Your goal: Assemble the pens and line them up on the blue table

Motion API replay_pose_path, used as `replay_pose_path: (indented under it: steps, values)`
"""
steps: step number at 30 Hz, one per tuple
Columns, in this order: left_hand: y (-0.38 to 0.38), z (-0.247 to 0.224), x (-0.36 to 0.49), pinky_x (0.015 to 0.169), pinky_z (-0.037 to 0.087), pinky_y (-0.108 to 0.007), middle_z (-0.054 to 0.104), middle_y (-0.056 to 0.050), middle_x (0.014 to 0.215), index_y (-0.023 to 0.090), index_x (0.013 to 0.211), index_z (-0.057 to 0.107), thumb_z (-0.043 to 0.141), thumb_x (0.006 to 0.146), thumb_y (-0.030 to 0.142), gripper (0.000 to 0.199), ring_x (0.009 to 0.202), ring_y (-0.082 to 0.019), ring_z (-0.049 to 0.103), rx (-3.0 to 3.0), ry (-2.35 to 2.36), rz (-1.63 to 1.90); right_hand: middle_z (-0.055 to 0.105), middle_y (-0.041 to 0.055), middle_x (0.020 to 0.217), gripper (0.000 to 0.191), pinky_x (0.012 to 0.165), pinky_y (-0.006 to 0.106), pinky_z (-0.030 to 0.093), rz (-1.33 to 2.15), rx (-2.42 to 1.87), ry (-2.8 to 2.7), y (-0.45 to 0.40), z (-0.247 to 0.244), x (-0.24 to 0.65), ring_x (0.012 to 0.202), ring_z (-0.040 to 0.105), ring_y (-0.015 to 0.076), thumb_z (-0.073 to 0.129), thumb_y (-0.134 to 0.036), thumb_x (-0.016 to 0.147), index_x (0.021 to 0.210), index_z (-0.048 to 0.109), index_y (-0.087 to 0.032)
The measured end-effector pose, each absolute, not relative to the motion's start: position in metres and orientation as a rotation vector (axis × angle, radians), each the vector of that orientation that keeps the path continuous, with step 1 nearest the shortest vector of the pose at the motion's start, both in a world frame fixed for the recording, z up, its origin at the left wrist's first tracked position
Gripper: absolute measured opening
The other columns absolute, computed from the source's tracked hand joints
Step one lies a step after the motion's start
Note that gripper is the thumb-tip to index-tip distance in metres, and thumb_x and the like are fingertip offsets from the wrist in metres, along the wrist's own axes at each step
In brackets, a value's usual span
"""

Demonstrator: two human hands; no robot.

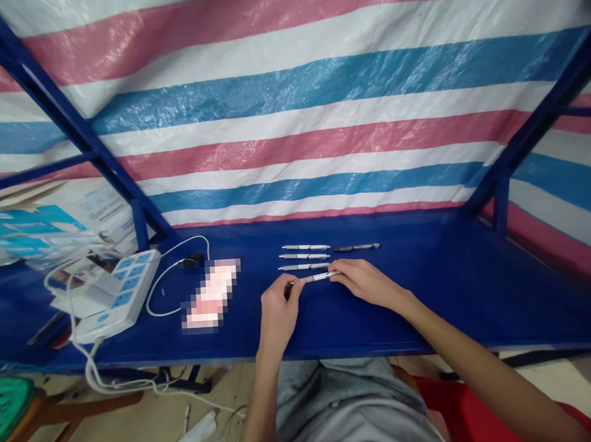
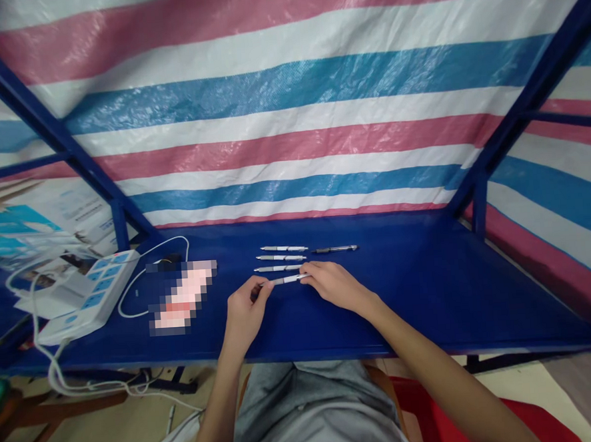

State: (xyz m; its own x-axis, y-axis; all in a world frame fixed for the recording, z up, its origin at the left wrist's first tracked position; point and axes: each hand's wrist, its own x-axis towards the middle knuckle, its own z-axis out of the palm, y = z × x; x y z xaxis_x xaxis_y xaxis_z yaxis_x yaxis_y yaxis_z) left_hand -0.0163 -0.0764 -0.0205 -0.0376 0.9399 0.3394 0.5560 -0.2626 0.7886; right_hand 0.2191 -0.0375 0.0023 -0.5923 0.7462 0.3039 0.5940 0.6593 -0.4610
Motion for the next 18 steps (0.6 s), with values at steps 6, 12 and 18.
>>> replay_pose_path:
  steps: [6, 12, 18]
  values:
    - [-0.0742, -0.0233, -0.0167, 0.068, 0.046, -0.023, 0.072, 0.000, 0.087, 0.022, 0.098, 0.069, 0.065, 0.092, 0.035, 0.015, 0.078, -0.015, 0.066, 1.774, 1.522, 1.274, 0.071, 0.0073, 0.100, 0.012, 0.078, 0.031, 0.048, 0.432, -1.068, -2.416, -0.0375, 0.0025, 0.2194, 0.089, 0.068, 0.0235, 0.052, -0.024, 0.105, 0.106, 0.063, -0.019]
    - [-0.0742, -0.0227, -0.0161, 0.065, 0.044, -0.024, 0.068, 0.002, 0.073, 0.020, 0.087, 0.068, 0.059, 0.095, 0.047, 0.029, 0.066, -0.014, 0.062, 1.780, 1.561, 1.184, 0.070, 0.0078, 0.101, 0.012, 0.080, 0.031, 0.049, 0.427, -1.038, -2.406, -0.0370, 0.0005, 0.2201, 0.090, 0.068, 0.0232, 0.052, -0.024, 0.105, 0.108, 0.062, -0.019]
    - [-0.0756, -0.0217, -0.0164, 0.069, 0.046, -0.025, 0.068, 0.001, 0.075, 0.020, 0.085, 0.068, 0.058, 0.096, 0.041, 0.025, 0.068, -0.015, 0.062, 1.823, 1.526, 1.202, 0.070, 0.0076, 0.101, 0.014, 0.076, 0.030, 0.048, 0.403, -1.065, -2.437, -0.0367, -0.0006, 0.2195, 0.089, 0.069, 0.0232, 0.050, -0.025, 0.106, 0.108, 0.063, -0.019]
